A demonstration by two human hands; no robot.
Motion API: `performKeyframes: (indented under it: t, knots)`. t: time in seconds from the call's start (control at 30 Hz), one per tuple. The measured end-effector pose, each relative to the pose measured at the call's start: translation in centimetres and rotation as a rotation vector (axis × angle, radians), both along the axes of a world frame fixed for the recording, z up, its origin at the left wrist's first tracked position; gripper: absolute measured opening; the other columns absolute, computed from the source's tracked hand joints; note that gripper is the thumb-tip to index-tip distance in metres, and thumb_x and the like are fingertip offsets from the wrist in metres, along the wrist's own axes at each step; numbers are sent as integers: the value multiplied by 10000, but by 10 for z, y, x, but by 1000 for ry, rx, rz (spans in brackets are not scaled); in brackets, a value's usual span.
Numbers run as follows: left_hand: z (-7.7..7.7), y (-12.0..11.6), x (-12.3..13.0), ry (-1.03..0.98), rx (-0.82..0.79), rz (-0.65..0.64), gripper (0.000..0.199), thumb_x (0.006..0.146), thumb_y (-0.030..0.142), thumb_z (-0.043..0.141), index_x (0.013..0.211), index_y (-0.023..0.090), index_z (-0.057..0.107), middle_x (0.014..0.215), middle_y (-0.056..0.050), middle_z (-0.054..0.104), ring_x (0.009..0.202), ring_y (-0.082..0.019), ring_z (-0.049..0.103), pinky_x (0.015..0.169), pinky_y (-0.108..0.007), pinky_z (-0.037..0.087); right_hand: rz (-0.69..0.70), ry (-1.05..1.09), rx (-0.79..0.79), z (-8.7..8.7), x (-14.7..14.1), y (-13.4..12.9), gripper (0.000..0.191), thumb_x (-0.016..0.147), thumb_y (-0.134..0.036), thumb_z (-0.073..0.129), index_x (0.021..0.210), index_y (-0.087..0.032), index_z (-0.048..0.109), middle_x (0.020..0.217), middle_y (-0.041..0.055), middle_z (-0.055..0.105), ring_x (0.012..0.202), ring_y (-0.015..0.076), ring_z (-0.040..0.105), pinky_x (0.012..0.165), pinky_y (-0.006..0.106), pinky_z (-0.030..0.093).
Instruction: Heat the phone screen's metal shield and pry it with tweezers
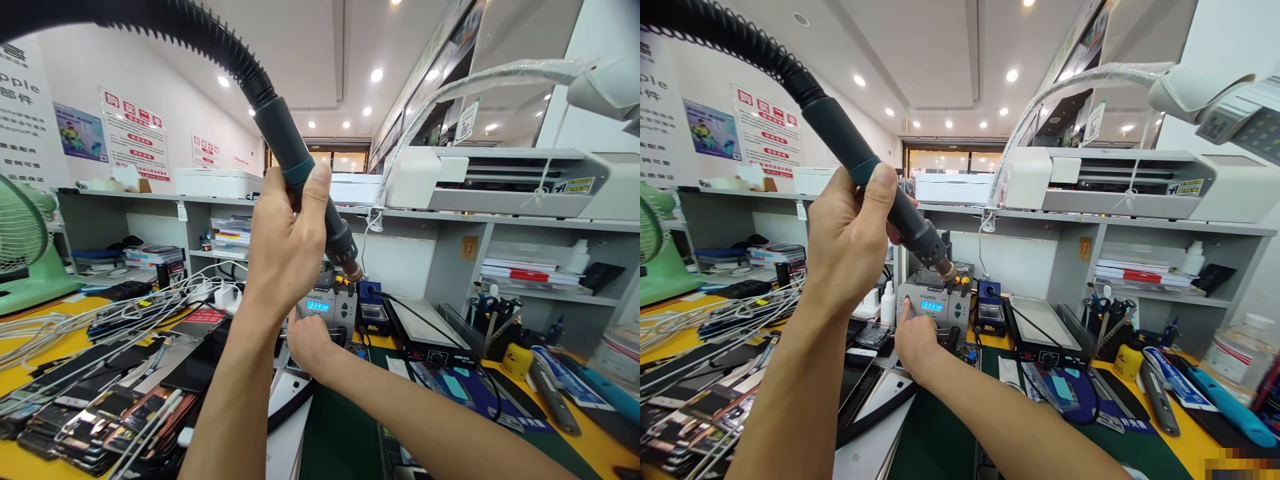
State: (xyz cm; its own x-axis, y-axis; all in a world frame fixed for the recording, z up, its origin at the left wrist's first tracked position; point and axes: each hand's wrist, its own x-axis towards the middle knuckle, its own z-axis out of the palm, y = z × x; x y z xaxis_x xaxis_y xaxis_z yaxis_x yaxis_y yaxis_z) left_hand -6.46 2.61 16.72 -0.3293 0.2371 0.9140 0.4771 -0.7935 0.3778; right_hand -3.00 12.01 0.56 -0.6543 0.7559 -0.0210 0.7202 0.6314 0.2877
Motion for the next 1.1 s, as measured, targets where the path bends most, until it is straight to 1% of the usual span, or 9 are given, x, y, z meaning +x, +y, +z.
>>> performKeyframes:
  t: [0.27, 0.5, 0.67, 0.8, 1.1]
  knots:
    - [-1, -1, 0, 6, -10, 9, 230, 1045, 400, 583, 870, 253, 564, 726, 16, 626, 576, -146, 543, 515, -298, 486, -5, 5, -8, 0, -1, 0, 322, 1024, -312, 682, 1308, -166, 646, 1240, 97, 709, 994, 240, 732, 837, 431, 630]
    - [0, 1, -1, -2, 11, -5, 229, 1025, 413, 611, 851, 269, 571, 710, 15, 635, 564, -159, 550, 483, -308, 475, 6, 19, -6, 1, 0, -2, 323, 1021, -310, 685, 1308, -168, 646, 1240, 96, 708, 991, 239, 732, 834, 430, 631]
    - [0, 1, 0, -7, 7, -20, 228, 1028, 396, 613, 846, 265, 575, 709, 16, 636, 536, -146, 537, 472, -301, 470, 21, 26, -2, 0, 1, -3, 328, 1018, -313, 691, 1305, -161, 647, 1238, 101, 708, 988, 239, 732, 833, 426, 631]
    - [0, 0, 1, -11, -7, -43, 231, 1025, 417, 619, 857, 262, 582, 717, 16, 640, 520, -140, 529, 469, -305, 462, 26, 32, 7, 0, 2, -1, 328, 1018, -313, 691, 1306, -162, 647, 1241, 101, 707, 991, 240, 732, 833, 427, 631]
    - [0, 1, 0, -9, 0, -39, 227, 1030, 405, 614, 857, 263, 577, 698, 21, 634, 517, -141, 531, 476, -308, 463, 48, 66, 34, 1, 2, 0, 317, 1023, -312, 682, 1300, -163, 649, 1232, 97, 710, 983, 236, 732, 825, 422, 632]
